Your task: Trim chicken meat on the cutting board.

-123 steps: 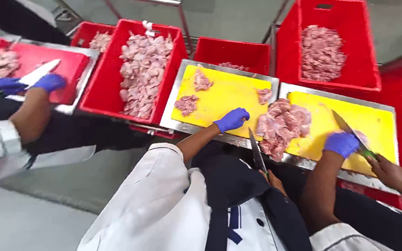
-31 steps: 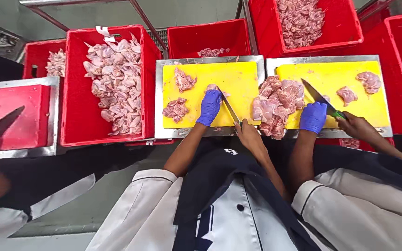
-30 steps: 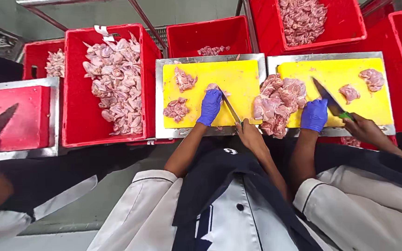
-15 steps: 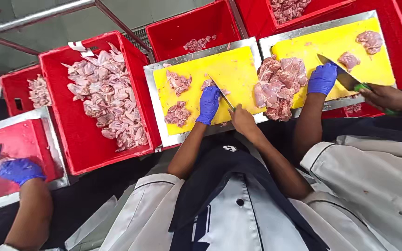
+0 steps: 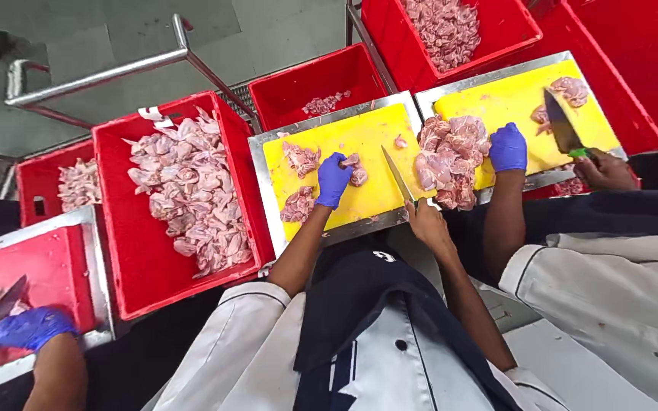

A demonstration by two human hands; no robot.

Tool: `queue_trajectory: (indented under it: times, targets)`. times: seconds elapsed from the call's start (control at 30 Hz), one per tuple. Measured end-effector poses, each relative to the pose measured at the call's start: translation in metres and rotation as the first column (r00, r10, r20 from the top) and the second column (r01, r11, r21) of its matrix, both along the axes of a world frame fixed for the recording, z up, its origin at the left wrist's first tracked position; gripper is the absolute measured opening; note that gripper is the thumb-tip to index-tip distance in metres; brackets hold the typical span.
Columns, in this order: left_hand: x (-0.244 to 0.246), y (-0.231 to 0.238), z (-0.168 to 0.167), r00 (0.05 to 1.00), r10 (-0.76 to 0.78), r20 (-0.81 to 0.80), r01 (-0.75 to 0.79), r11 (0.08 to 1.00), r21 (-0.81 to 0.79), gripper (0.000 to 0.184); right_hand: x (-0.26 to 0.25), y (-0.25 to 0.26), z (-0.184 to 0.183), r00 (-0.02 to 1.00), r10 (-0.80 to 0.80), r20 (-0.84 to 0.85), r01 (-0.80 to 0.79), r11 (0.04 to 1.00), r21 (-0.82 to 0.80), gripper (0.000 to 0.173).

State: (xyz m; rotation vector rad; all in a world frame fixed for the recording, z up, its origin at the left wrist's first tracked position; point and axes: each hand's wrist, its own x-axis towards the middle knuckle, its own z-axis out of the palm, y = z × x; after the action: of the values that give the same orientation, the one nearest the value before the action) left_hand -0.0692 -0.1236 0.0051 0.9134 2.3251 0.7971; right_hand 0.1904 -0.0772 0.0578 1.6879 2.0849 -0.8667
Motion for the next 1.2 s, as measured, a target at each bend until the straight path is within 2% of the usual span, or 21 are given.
queue_trajectory:
  times: [0.1, 0.2, 0.3, 0.37, 0.43, 0.5, 0.53, 0.63, 0.73, 0.83, 1.0, 1.13, 1.2]
  targets:
    - [0.000, 0.003, -0.004, 0.976, 0.086, 0.201, -0.131, 0.966, 0.224, 0.020, -0.001, -0.004, -0.009, 0.999, -0.036, -0.012, 0.036, 0.999, -0.007, 0.061]
    - [0.005, 0.006, 0.002, 0.930, 0.069, 0.360, -0.221, 0.889, 0.401, 0.019, -0.003, 0.000, -0.011, 0.998, -0.049, -0.024, 0.049, 0.999, -0.020, 0.060]
    - [0.010, 0.009, 0.022, 0.928, -0.017, 0.372, -0.231, 0.758, 0.609, 0.022, -0.006, 0.004, -0.012, 0.998, -0.049, -0.037, 0.049, 0.999, -0.011, 0.059]
    - [0.009, 0.006, 0.024, 0.943, -0.138, 0.302, -0.118, 0.711, 0.694, 0.023, -0.006, 0.003, -0.012, 0.997, -0.056, -0.060, 0.055, 0.998, -0.006, 0.060]
    - [0.005, -0.004, 0.007, 0.968, -0.224, 0.110, 0.112, 0.783, 0.611, 0.017, -0.006, 0.005, -0.013, 0.996, -0.056, -0.063, 0.055, 0.998, -0.006, 0.060]
    - [0.010, -0.024, -0.018, 0.940, -0.334, -0.074, 0.338, 0.869, 0.363, 0.024, -0.006, 0.006, -0.015, 0.997, -0.047, -0.055, 0.047, 0.999, -0.009, 0.060]
    - [0.019, -0.036, -0.030, 0.923, -0.362, -0.127, 0.384, 0.871, 0.308, 0.029, -0.005, 0.006, -0.014, 0.998, -0.041, -0.051, 0.041, 0.999, -0.009, 0.060]
    - [0.039, -0.061, -0.045, 0.913, -0.323, -0.249, 0.390, 0.869, 0.304, 0.036, -0.001, -0.004, -0.008, 0.998, -0.006, -0.055, 0.007, 1.000, 0.012, 0.058]
    - [0.041, -0.063, -0.039, 0.938, -0.271, -0.216, 0.327, 0.899, 0.293, 0.034, 0.006, -0.021, 0.005, 0.994, 0.066, -0.084, -0.067, 0.998, -0.002, 0.058]
    - [0.041, -0.052, -0.031, 0.959, -0.206, -0.192, 0.260, 0.911, 0.321, 0.026, 0.007, -0.033, 0.015, 0.987, 0.157, -0.041, -0.160, 0.983, -0.088, 0.060]
    - [0.036, -0.033, -0.030, 0.916, -0.363, -0.170, 0.397, 0.878, 0.267, 0.024, -0.005, -0.042, 0.020, 0.974, 0.216, 0.064, -0.201, 0.962, -0.187, 0.059]
    - [0.037, -0.029, -0.031, 0.872, -0.437, -0.219, 0.482, 0.844, 0.237, 0.024, -0.019, -0.048, 0.025, 0.955, 0.206, 0.215, -0.164, 0.967, -0.196, 0.060]
    - [0.038, -0.027, -0.029, 0.865, -0.443, -0.234, 0.492, 0.841, 0.226, 0.025, -0.035, -0.046, 0.021, 0.952, 0.206, 0.228, -0.172, 0.972, -0.158, 0.059]
